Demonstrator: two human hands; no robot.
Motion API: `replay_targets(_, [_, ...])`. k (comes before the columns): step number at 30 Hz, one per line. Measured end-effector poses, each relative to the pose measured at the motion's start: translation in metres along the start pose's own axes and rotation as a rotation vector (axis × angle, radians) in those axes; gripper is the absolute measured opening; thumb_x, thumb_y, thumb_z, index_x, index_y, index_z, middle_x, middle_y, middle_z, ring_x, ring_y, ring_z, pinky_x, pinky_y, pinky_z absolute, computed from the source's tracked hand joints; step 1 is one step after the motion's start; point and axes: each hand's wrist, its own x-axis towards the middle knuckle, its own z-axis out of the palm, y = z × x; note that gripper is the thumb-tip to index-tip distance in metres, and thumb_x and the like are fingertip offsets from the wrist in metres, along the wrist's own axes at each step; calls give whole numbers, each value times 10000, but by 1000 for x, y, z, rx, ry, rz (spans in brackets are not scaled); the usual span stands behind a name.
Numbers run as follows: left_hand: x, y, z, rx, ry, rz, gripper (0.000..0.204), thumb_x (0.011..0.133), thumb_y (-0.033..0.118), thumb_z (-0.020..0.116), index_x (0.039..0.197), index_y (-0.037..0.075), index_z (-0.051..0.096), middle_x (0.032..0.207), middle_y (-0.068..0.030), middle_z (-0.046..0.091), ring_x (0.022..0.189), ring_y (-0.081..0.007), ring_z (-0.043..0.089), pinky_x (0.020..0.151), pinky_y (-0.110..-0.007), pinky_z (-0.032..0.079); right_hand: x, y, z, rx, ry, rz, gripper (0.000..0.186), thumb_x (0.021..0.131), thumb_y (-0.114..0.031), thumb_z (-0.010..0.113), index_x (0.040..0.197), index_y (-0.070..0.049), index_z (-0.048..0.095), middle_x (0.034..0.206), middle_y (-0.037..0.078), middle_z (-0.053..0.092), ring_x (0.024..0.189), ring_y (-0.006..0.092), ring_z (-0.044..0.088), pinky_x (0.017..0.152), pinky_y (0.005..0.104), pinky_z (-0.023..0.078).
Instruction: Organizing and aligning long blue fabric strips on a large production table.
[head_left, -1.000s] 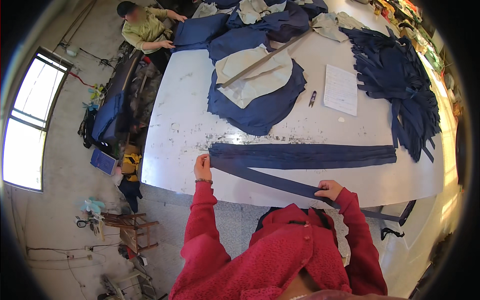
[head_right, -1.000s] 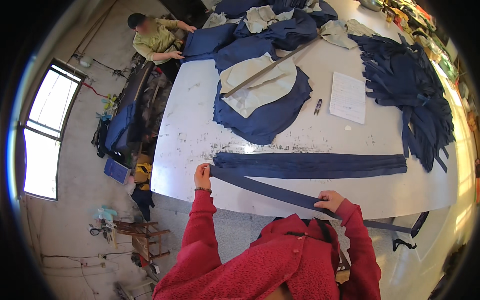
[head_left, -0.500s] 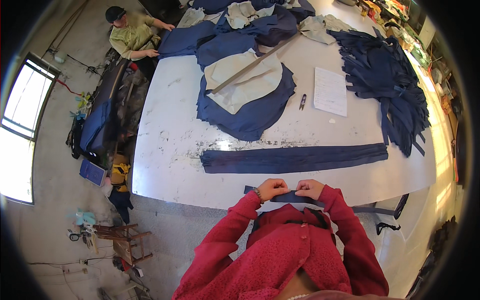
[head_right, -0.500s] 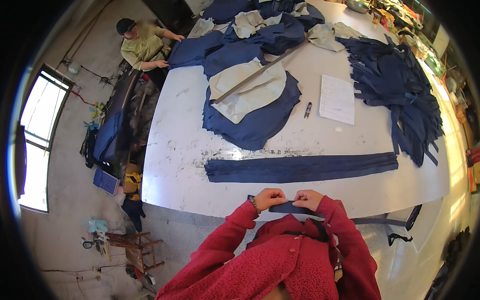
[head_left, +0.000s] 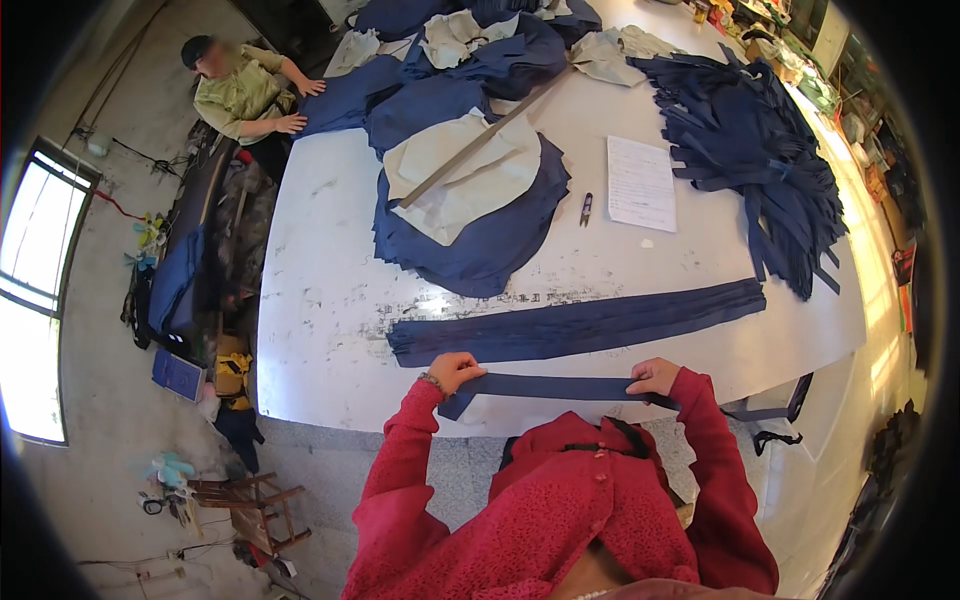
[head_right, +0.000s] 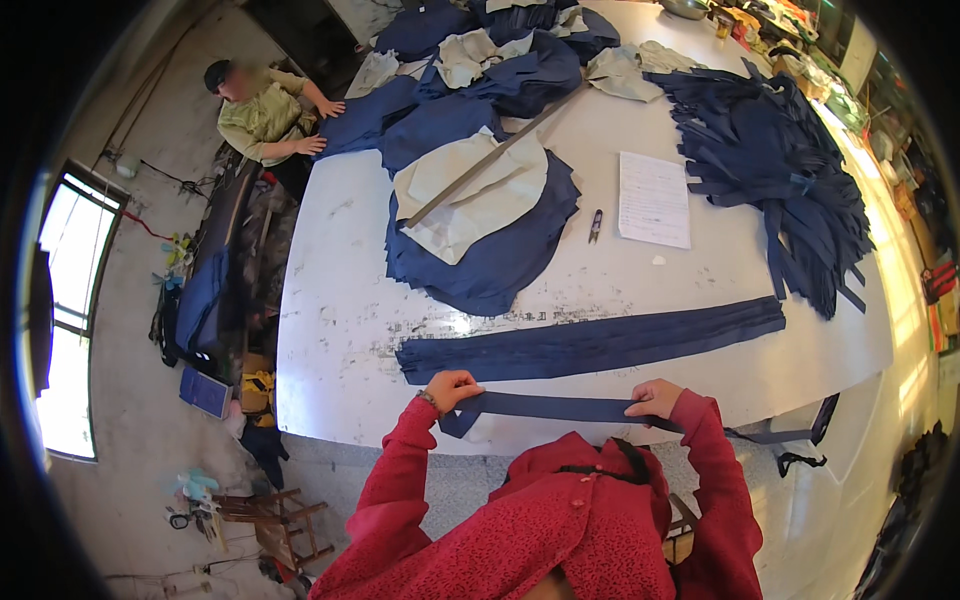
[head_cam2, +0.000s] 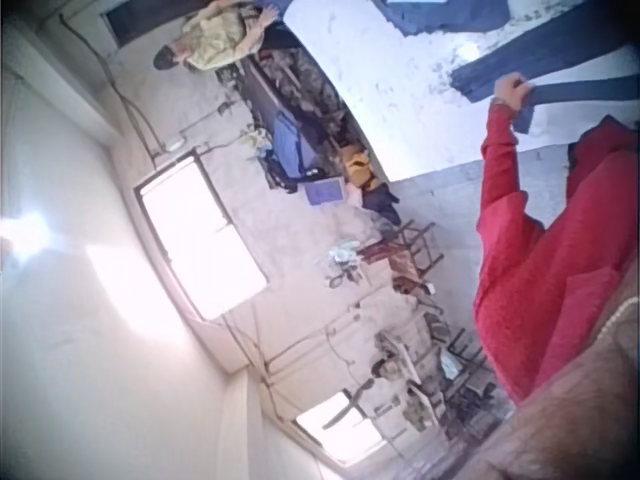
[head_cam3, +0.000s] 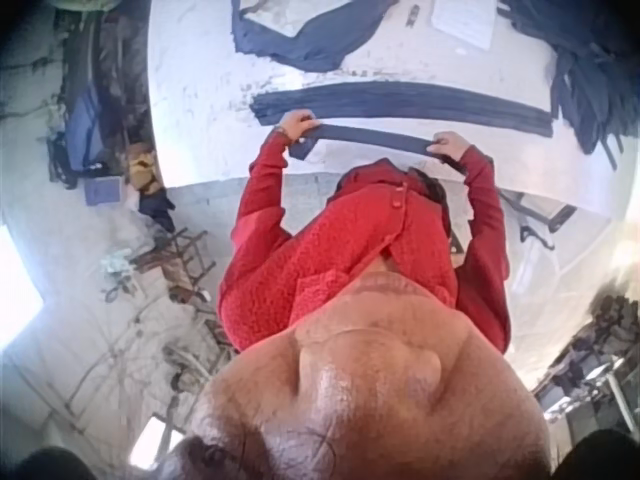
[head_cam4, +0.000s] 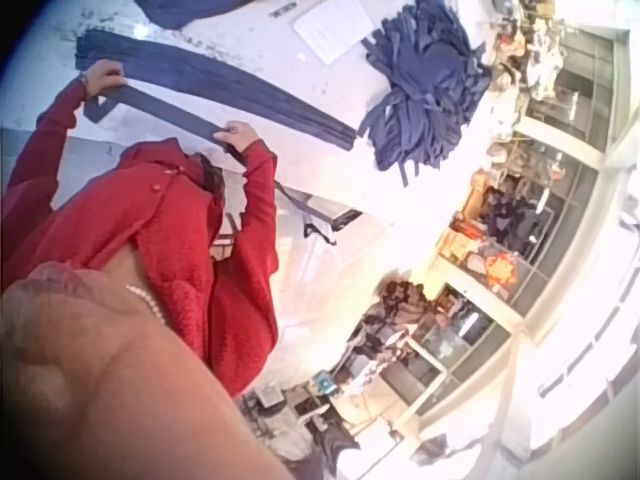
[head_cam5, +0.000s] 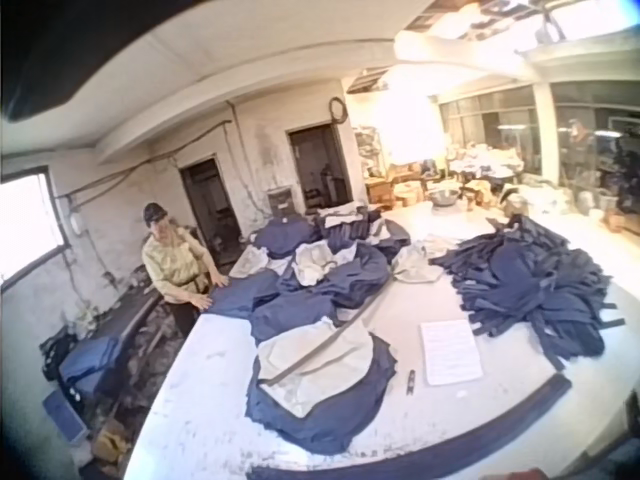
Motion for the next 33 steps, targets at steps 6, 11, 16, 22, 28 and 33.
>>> replay_targets(6, [-6,-40,7,245,54,-54,336,750,374,656,747,40,619,626,-87,605,606,-232,587,576,-331,444,27,25,-19,-196,87,-99,208,750,-192,701,788,-29,577,681,17,590,638,76,540,558,233,429])
replay_targets(11, [1,-56,35,629,-71,-75,292,748,330,643,855,60,605,898,-106,608,809,-286,588,708,-377,469,41,28,-7,-363,119,-101,226,738,-210,709,800,-32,583,679,35,596,625,90,542,563,244,434])
replay_targets(16, [19,24,116,1,-10,473,428,774,225,616,1145,48,496,1144,-144,504,1077,-295,494,900,-358,407,54,7,36,-349,54,-207,224,751,-211,695,823,-29,586,701,41,603,645,94,542,586,242,439])
replay_targets(22, [23,84,161,-389,-335,331,310,805,183,603,1066,22,552,986,-97,590,929,-164,540,833,-296,413,63,30,40,-130,-8,-194,205,768,-184,668,847,-12,590,715,48,603,669,104,552,603,240,448])
replay_targets(28, [16,92,147,-403,-409,147,212,788,228,655,831,27,604,667,6,551,622,-61,475,560,-226,389,44,16,37,-102,13,-169,187,781,-166,656,848,-6,587,720,44,603,663,102,553,605,235,448])
replay_targets(33, [17,83,145,-340,-343,231,274,769,306,662,783,38,601,607,-23,542,570,-86,479,529,-253,385,56,34,33,-50,22,-152,187,784,-188,660,826,-17,597,708,18,593,653,82,528,598,224,432])
